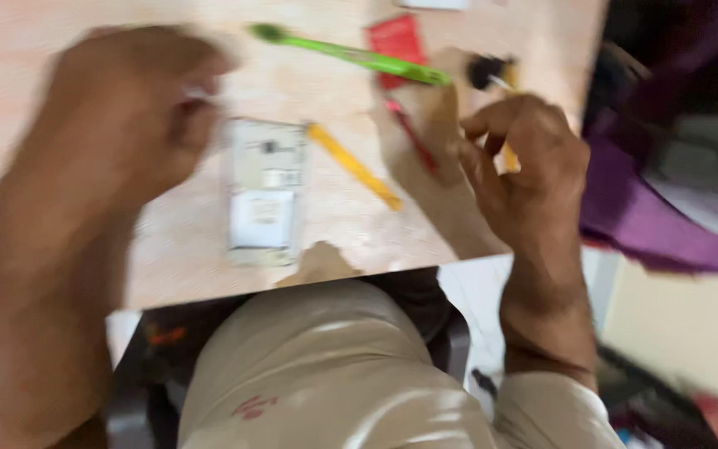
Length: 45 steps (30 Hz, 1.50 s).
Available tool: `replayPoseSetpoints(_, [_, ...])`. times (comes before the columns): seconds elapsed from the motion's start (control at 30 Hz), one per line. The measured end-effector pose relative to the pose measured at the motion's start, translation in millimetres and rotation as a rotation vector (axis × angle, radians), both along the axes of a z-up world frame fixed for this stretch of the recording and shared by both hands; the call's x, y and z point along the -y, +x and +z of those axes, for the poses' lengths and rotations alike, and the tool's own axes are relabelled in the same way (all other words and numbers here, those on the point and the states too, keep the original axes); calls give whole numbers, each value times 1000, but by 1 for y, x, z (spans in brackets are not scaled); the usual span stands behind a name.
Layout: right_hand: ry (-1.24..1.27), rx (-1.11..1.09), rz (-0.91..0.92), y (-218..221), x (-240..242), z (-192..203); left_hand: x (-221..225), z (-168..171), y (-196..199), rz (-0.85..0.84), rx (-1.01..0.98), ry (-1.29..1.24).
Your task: The person uses a screwdriver and a utility knife to remove screws and pry open the back cover of a white mobile phone, then removes the battery from inside the device.
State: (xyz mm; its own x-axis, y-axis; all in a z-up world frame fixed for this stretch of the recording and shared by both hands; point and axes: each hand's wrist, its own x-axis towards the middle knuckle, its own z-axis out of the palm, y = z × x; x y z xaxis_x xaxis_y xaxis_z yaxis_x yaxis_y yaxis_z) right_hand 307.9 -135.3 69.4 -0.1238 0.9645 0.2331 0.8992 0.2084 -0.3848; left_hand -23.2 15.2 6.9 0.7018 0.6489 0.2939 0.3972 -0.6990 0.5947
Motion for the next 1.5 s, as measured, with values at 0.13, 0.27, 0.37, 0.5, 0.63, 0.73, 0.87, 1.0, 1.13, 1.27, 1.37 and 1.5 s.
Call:
replayPoseSetpoints(0.13, [-111,-4,172,-62,-28,-6,-1,-4,-9,-7,0,-144])
replayPoseSetpoints(0.27, [-191,145,186,-98,-43,-11,3,2,-8,-23,-89,-168])
replayPoseSetpoints(0.37, [-393,145,84,-107,-43,-2,5,9,-5,-7,-249,-230])
replayPoseSetpoints(0.5, [-370,185,62,-105,-45,-9,5,10,-2,-5,-229,-95])
replayPoseSetpoints(0.63, [-109,261,111,-99,-39,-24,5,9,-3,-37,-230,-137])
replayPoseSetpoints(0.73, [-113,-6,31,-84,-34,-31,5,7,-1,-35,-193,-140])
replayPoseSetpoints(0.87, [-309,-747,-47,-53,-35,-34,5,6,-1,-35,-159,-125])
replayPoseSetpoints(1.0, [-365,-846,-24,-46,-34,-40,8,8,6,-5,-232,-129])
replayPoseSetpoints(1.13, [-469,-877,69,-52,-39,-55,38,17,20,217,-175,77])
replayPoseSetpoints(1.27, [-464,-1000,120,-56,-41,-56,48,21,31,217,-352,62])
replayPoseSetpoints(1.37, [-446,-1024,140,-52,-45,-57,51,22,35,143,-379,20])
replayPoseSetpoints(1.5, [-432,-1199,80,-50,-50,-69,60,21,44,128,-449,64])
